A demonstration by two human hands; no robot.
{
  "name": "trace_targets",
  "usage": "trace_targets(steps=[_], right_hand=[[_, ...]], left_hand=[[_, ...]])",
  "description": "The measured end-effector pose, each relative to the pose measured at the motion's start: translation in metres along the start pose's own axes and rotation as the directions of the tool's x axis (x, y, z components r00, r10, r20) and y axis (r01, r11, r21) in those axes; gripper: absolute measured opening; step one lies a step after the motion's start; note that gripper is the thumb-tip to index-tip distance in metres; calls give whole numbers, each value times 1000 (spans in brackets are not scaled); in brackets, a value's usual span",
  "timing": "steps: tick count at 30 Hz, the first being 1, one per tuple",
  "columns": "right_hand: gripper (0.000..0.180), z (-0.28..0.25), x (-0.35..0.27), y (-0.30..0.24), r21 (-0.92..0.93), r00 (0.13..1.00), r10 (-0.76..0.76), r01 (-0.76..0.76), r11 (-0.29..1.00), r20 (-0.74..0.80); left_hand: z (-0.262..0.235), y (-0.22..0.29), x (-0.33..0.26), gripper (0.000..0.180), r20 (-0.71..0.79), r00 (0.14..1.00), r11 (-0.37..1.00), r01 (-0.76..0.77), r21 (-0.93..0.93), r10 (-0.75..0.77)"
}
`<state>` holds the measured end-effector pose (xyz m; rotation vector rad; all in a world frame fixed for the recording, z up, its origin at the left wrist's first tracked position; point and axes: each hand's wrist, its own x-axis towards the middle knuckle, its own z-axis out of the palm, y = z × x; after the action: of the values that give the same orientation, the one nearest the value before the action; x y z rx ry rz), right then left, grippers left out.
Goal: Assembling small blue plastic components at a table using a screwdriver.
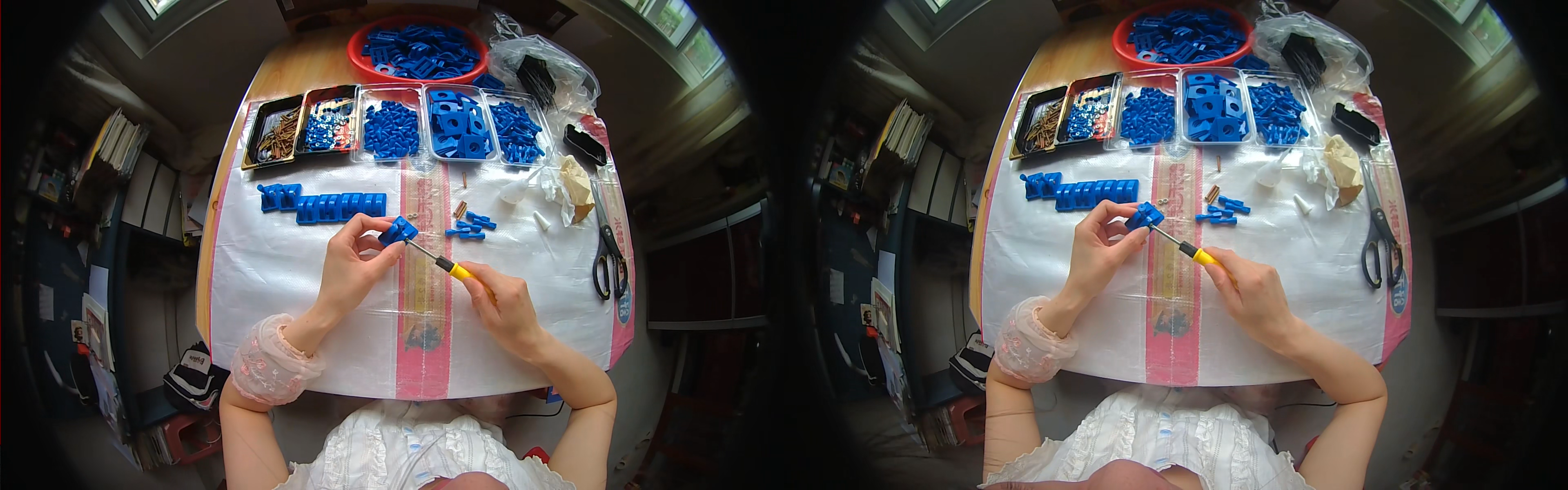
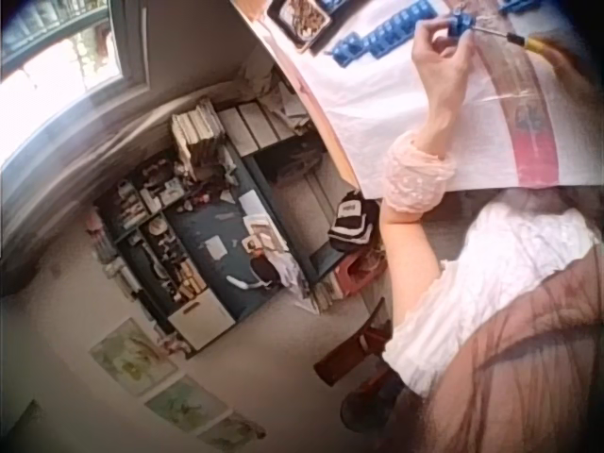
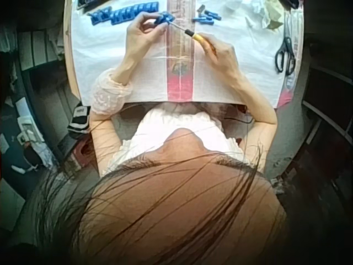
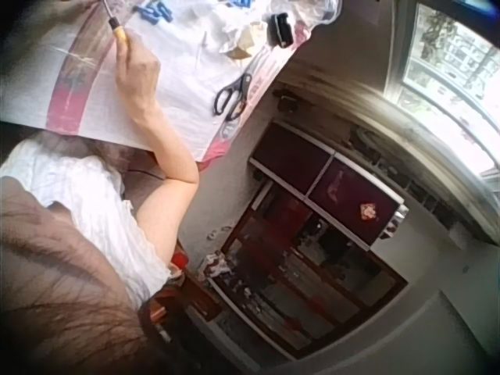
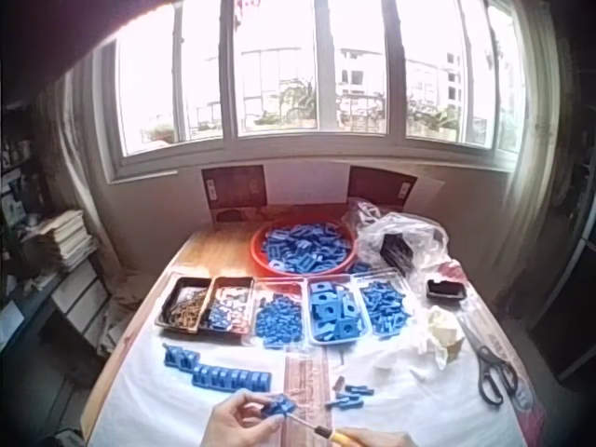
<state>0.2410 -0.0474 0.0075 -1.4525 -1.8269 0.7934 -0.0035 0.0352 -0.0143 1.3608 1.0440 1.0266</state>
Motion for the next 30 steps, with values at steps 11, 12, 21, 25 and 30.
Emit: trace_targets(steps=[11,12,21,25,30], right_hand=[[36,2,-3,-1,-56,999,-36,34,998,-35],[37,4,-4,4,-53,999,-23,21,998,-39],[18,-2,1,2,-60,1000,-6,5,998,-15],[20,-2,1,1,-40,999,47,-47,998,18],[25,1,3,7,2,999,-41,41,999,-21]], left_hand=[[-1,0,0,24,-5,1000,999,21,-26,-21],[-1,0,1,24,-5,1000,1000,17,-22,-17],[-1,-3,1,24,-10,1000,1000,-12,-6,12],[-1,-3,1,24,-5,1000,1000,-9,-16,9],[-1,-3,1,24,0,1000,1000,-12,-3,12]])
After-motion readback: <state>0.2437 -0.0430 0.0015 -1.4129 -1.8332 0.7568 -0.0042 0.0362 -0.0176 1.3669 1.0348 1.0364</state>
